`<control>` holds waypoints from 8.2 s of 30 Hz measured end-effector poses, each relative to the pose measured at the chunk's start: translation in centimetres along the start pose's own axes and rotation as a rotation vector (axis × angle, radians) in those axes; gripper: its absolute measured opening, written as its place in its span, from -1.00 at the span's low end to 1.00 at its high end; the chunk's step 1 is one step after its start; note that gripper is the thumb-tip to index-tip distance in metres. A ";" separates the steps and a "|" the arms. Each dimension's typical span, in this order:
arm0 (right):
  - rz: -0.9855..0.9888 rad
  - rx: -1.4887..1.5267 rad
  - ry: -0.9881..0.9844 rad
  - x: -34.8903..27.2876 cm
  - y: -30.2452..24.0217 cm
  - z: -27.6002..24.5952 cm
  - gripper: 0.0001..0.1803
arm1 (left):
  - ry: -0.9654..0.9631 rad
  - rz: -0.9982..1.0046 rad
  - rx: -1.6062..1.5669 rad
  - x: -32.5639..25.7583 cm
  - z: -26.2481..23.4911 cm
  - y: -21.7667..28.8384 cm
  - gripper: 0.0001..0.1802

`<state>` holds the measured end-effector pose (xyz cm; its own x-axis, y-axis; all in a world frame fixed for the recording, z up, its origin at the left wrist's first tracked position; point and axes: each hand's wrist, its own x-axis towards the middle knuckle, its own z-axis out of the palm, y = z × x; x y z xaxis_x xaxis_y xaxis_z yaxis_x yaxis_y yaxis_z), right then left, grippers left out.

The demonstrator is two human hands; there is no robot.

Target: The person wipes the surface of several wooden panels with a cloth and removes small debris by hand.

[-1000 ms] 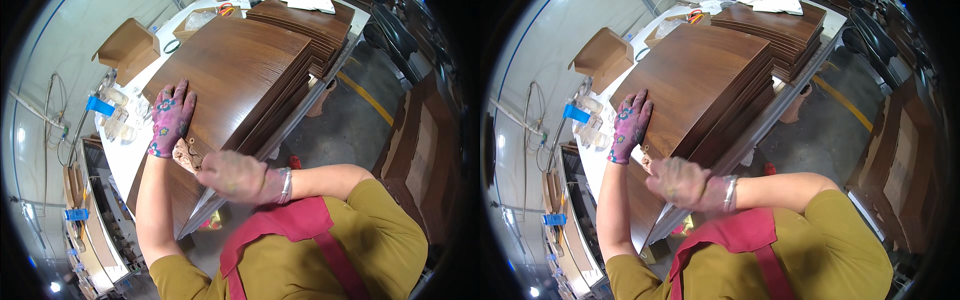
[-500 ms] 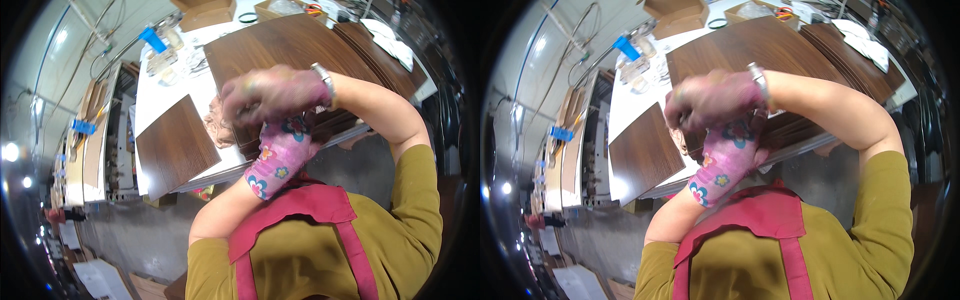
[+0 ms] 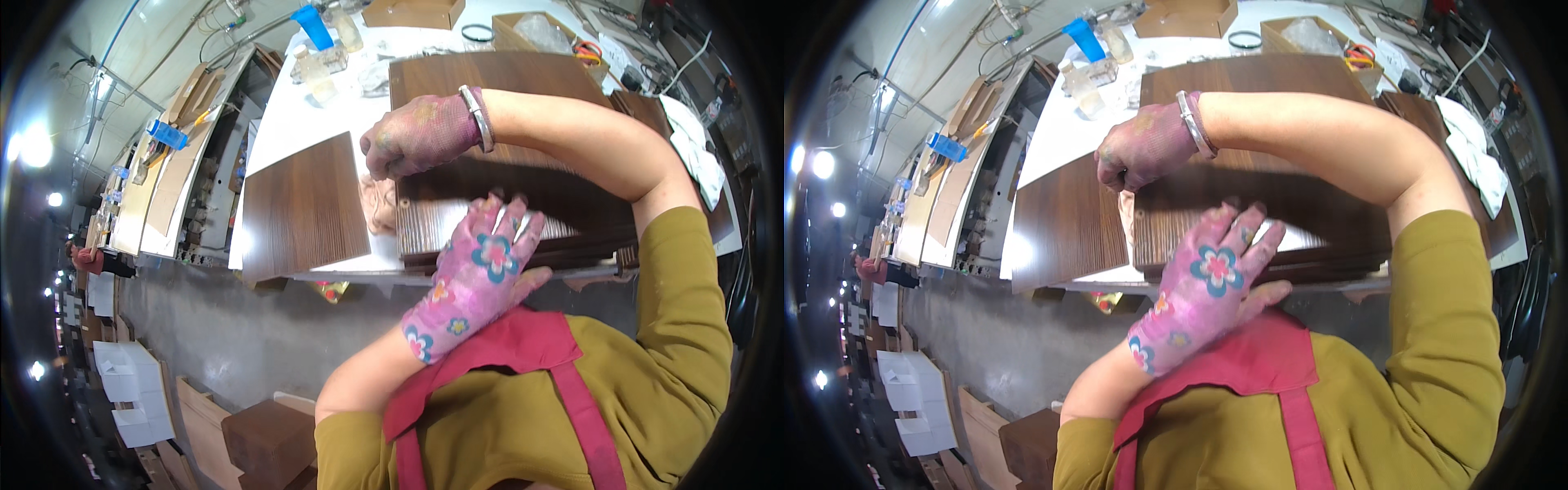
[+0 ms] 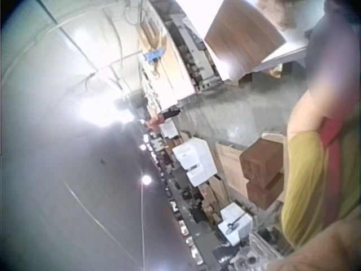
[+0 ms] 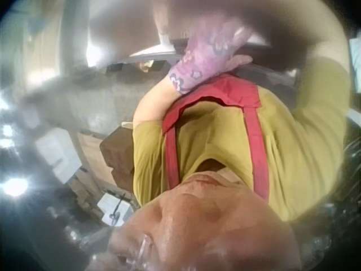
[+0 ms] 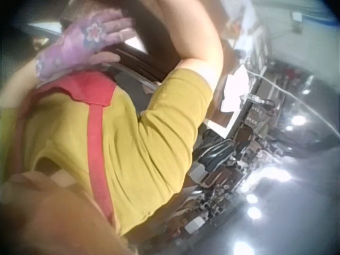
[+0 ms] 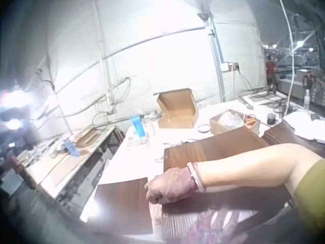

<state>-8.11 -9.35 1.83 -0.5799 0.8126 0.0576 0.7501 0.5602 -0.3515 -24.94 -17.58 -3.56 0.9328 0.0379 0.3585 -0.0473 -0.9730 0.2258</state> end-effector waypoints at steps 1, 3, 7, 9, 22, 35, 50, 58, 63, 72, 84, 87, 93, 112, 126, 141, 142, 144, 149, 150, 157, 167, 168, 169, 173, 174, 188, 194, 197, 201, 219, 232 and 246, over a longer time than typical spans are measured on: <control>0.032 0.004 0.013 0.1 0.9 -0.3 -0.88 | 0.004 -0.002 -0.016 -0.3 0.2 0.0 -0.31; 0.104 -0.001 0.041 0.3 2.9 -0.8 -0.88 | 0.002 -0.008 -0.026 -0.3 0.2 0.1 -0.29; 0.117 -0.126 0.090 0.9 8.3 -2.4 -0.86 | -0.004 -0.004 -0.028 -0.2 0.0 -0.2 -0.30; 0.217 -0.134 0.146 1.0 10.6 -2.7 -0.85 | 0.003 0.003 -0.030 -0.1 0.1 -0.3 -0.31; 0.473 -0.307 0.565 0.3 18.0 -6.6 -0.84 | -0.115 0.012 -0.169 0.4 -1.4 -1.7 -0.35; 0.629 0.849 0.826 -20.8 1.4 -2.5 -0.72 | -0.198 -0.398 -0.179 -4.3 6.0 -21.7 -0.16; 0.706 0.884 0.851 -28.0 2.2 2.6 -0.63 | 0.592 -0.654 -0.747 -4.9 -4.7 -21.7 -0.60; 0.403 1.287 0.874 -27.5 3.4 2.9 -0.68 | 0.263 -0.277 -0.421 -3.5 -9.4 -3.0 -0.03; 0.456 1.233 0.736 -28.2 7.2 1.4 -0.74 | -0.249 -0.068 0.178 -3.2 -6.7 -0.5 -0.07; 0.334 1.466 0.640 -29.5 9.2 1.5 -0.72 | -0.330 -0.153 0.258 0.4 -4.6 4.7 -0.14; 0.193 1.544 0.646 -29.6 9.4 2.7 -0.73 | -0.142 0.387 0.303 13.7 6.7 15.4 -0.20; 0.071 1.497 0.415 -28.9 10.3 1.4 -0.81 | -0.286 0.557 0.140 17.0 8.0 18.2 -0.38; 0.165 1.106 0.982 -37.2 6.5 -7.6 -0.84 | -0.095 0.334 -0.021 17.4 -0.4 15.1 -0.31; 0.570 1.111 1.425 -32.1 -12.1 2.6 -0.75 | 0.427 -0.744 -0.306 4.5 9.8 -39.0 -0.80; 0.785 1.067 1.528 -26.9 -11.2 6.0 -0.77 | 0.424 0.211 -0.084 25.2 -1.5 -34.7 -0.66; 0.748 1.269 1.546 -28.0 -11.0 6.4 -0.65 | -0.477 0.120 0.743 41.8 6.6 -13.4 -0.67; 0.766 1.258 1.540 -28.0 -11.1 6.3 -0.65 | -0.460 0.189 0.834 40.7 4.7 -15.9 -0.66; 0.726 1.253 1.512 -27.8 -11.0 6.1 -0.70 | -0.233 0.045 0.499 37.9 3.4 -25.8 -0.61; 0.759 1.089 1.503 -27.9 -10.9 6.8 -0.77 | -0.154 -0.439 0.358 25.0 -0.6 -38.7 -0.64; 0.694 1.077 1.465 -27.6 -10.5 6.8 -0.77 | -0.133 -0.442 0.167 18.6 -1.4 -48.0 -0.61; 0.863 0.624 1.580 -25.3 -10.8 7.6 -0.77 | -0.159 -0.610 -0.727 7.0 9.6 -37.4 -0.59; 1.251 0.343 1.545 -23.9 -12.6 7.7 -0.82 | -0.012 -0.250 -0.342 20.7 1.7 -35.3 -0.41; 1.216 0.033 1.434 -24.2 -11.9 8.2 -0.79 | -0.103 -0.169 -0.347 22.5 1.3 -31.3 -0.42; 1.203 0.450 1.620 -23.1 -11.6 7.4 -0.78 | -0.215 -0.116 -0.272 23.0 0.2 -27.3 -0.42; 0.755 0.232 1.688 -21.5 -3.6 9.5 -0.74 | -0.582 -0.101 -0.510 25.2 3.4 -28.4 -0.34; 0.737 0.039 1.720 -21.8 -1.8 10.0 -0.73 | -0.659 -0.231 -0.599 25.5 1.8 -27.0 -0.26; 0.932 -0.756 1.502 -32.9 -14.5 5.8 -0.86 | 0.154 -0.067 -0.147 35.9 -19.7 -25.3 -0.26; 0.380 0.497 2.118 -39.1 -17.7 8.2 -0.86 | 0.266 0.221 0.187 21.6 -23.0 -4.7 -0.67; 0.432 0.552 2.159 -41.8 -19.0 9.3 -0.76 | -0.055 0.012 0.378 17.0 -21.5 4.9 -0.63; 0.326 0.771 2.259 -41.1 -16.5 6.5 -0.82 | -0.251 0.333 0.521 6.3 -15.8 10.4 -0.71; 0.458 1.137 1.496 -30.0 -11.7 6.2 -0.74 | 0.191 -0.240 -0.040 3.7 -4.3 -13.1 -0.19; 0.805 0.850 1.345 -23.8 -4.4 1.4 -0.79 | 0.203 -0.030 -0.013 8.2 0.3 -20.1 -0.32; 0.944 0.291 0.584 3.6 15.9 -2.5 -0.75 | -0.111 0.015 -0.003 8.6 -0.2 -18.6 -0.37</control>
<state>2.50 2.86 -1.18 0.4680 0.8821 0.0542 0.6613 -0.3088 -0.6836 -16.08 0.87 -4.52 0.9658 -0.0027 0.2594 -0.0627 -0.9727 0.2234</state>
